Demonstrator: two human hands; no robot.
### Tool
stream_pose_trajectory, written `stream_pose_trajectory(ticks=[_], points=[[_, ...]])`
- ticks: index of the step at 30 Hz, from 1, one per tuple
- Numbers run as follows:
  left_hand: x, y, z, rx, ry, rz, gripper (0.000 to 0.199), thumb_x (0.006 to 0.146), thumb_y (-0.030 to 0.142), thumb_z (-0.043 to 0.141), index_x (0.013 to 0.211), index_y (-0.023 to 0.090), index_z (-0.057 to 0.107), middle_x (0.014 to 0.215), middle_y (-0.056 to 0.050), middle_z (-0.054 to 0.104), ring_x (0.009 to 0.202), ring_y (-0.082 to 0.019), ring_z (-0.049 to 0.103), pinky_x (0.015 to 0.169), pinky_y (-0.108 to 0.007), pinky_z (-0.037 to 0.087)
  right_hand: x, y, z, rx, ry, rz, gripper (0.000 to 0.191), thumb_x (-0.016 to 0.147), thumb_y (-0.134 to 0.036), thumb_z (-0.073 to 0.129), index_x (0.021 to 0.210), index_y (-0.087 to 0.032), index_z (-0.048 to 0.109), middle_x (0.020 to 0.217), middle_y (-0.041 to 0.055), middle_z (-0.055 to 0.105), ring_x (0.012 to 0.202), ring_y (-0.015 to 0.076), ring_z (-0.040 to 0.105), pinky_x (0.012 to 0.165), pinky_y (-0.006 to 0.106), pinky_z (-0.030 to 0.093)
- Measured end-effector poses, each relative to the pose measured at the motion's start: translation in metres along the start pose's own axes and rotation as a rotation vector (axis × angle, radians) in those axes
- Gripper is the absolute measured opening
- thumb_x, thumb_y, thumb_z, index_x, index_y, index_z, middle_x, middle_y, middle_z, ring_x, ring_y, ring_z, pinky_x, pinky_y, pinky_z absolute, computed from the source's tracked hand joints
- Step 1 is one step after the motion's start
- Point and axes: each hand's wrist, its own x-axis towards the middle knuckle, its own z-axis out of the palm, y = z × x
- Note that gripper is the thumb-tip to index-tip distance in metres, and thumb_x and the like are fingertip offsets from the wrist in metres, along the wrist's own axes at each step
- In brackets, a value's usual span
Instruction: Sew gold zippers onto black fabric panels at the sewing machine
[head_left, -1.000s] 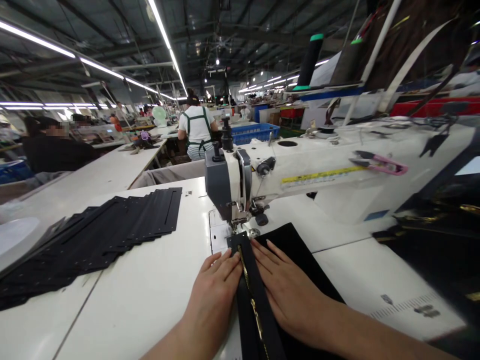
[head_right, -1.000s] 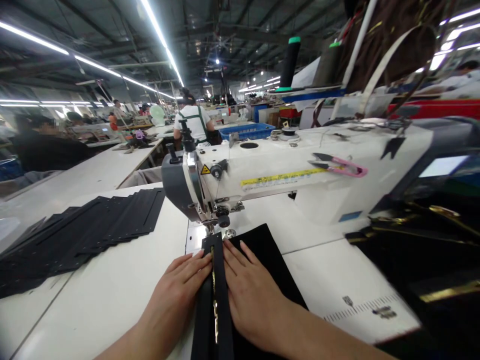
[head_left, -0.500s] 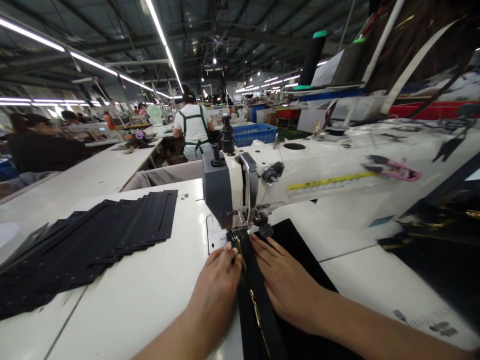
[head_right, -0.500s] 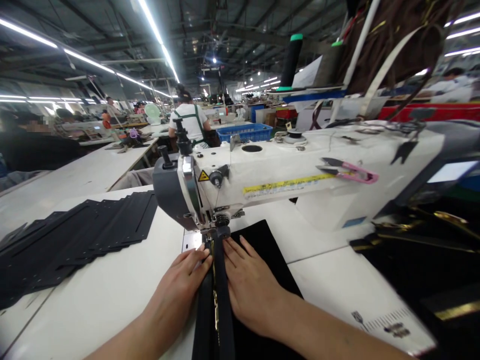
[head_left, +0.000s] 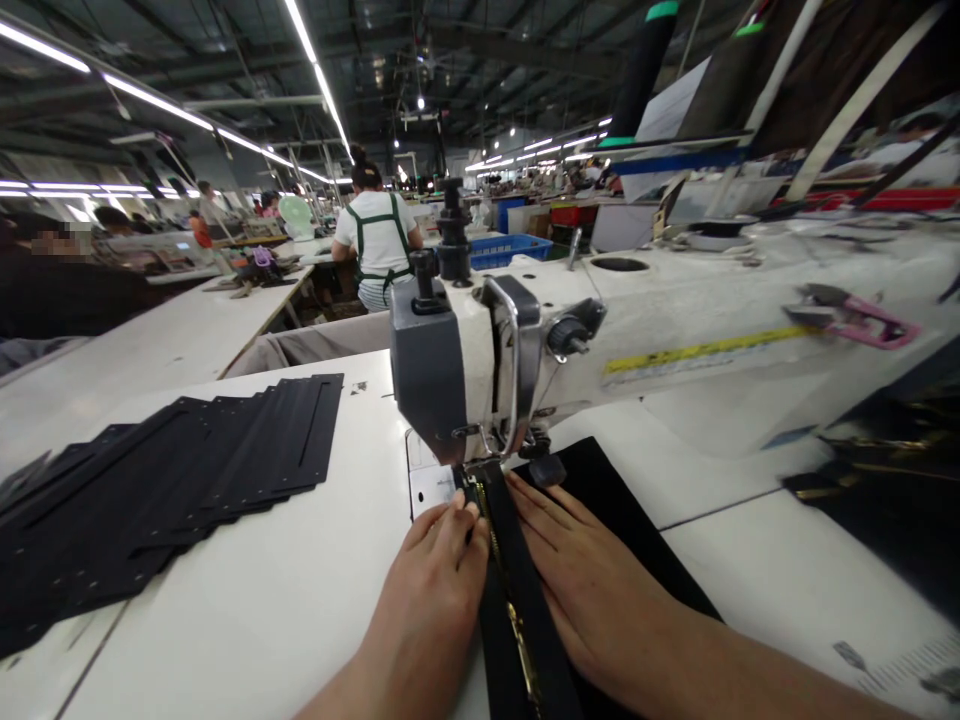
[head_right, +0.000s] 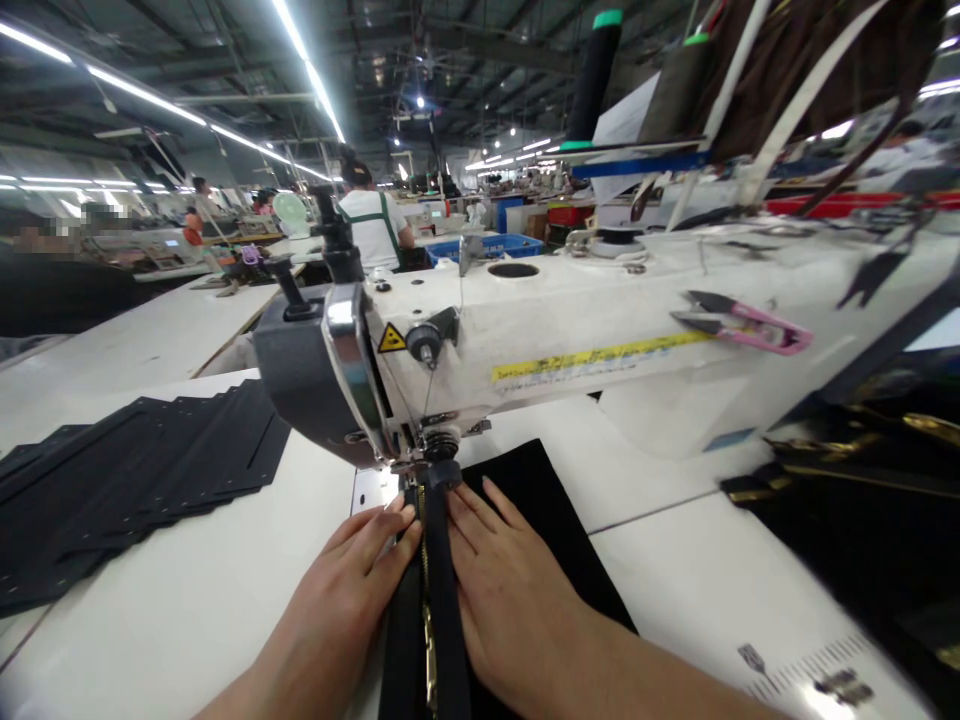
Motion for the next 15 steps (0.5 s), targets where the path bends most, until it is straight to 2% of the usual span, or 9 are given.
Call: stream_pose_trajectory(ticks=[7, 15], points=[[-0.0002, 0.0018, 0.0015, 0.010, 0.005, 0.006, 0.028, 0.085, 0.005, 0.035, 0.102, 0.007, 0.056, 0.105, -0.016, 0.060, 0.102, -0.023, 0.055, 0.086, -0.039, 0.050, 0.0009, 0.0017, -0.0040, 0.064, 0.005, -0.001, 0.047, 0.082, -0.013, 0.037, 0.129, -0.011, 0.041, 0.139, 0.0124, 0.033, 0.131, 0.0213, 0.020, 0.108, 0.044, 0.020], [0.0014, 0.0049, -0.0016, -0.034, -0.007, -0.020, 0.026, 0.084, 0.005, 0.037, 0.102, 0.006, 0.056, 0.102, -0.016, 0.058, 0.100, -0.024, 0.055, 0.084, -0.041, 0.049, 0.0001, 0.0057, -0.0016, 0.039, 0.015, -0.022, 0.046, 0.082, -0.013, 0.037, 0.128, -0.010, 0.042, 0.137, 0.0139, 0.036, 0.129, 0.0236, 0.025, 0.106, 0.046, 0.022]])
